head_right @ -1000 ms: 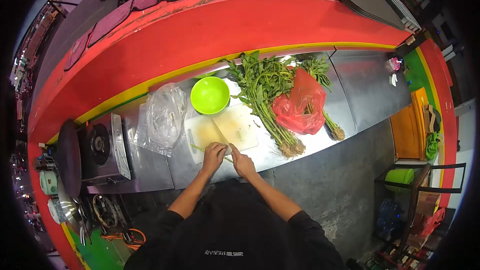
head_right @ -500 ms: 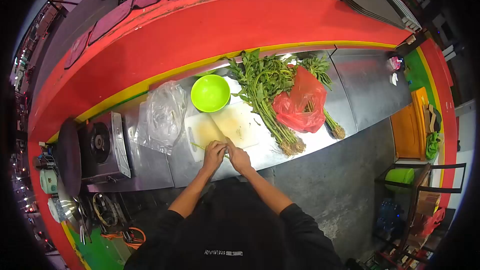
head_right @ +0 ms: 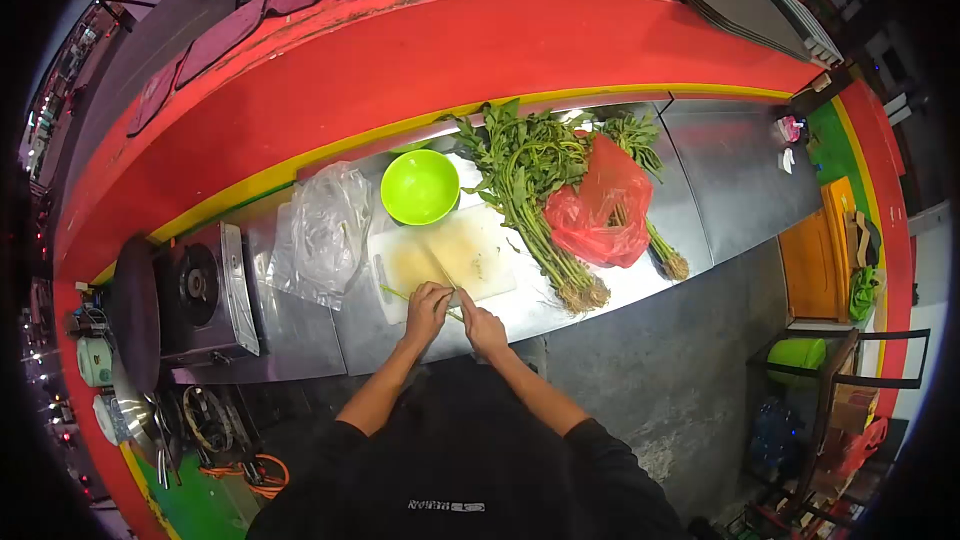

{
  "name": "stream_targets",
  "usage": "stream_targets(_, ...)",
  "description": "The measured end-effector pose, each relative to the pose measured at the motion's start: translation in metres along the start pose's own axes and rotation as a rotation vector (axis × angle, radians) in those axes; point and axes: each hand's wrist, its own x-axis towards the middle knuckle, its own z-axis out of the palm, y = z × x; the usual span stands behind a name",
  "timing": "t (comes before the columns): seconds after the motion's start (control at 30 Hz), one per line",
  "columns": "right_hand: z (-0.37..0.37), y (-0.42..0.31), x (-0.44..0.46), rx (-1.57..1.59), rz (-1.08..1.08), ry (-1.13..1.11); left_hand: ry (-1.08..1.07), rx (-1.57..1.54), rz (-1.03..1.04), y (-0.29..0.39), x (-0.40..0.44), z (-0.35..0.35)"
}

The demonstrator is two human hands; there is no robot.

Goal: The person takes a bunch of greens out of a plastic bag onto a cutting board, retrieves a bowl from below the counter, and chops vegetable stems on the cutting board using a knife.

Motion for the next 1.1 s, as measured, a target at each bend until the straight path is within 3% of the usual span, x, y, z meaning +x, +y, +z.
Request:
stream_targets(0.4,-0.022,-0.017,-0.003,0.084,0.075,-0.061,-0.010,0.005,-0.036,0.003,0.003,-0.004)
stream_targets(0.73,-0.004,-0.010,0.014,0.022,-0.025,0.019,0.021,0.012,0.013,0.006,0.001,-0.003)
stream_targets(1.1,-0.017,-0.013,-0.009,0.039,0.015,-0.050,0.054,-0.019,0.019,0.002,0.001,-0.003)
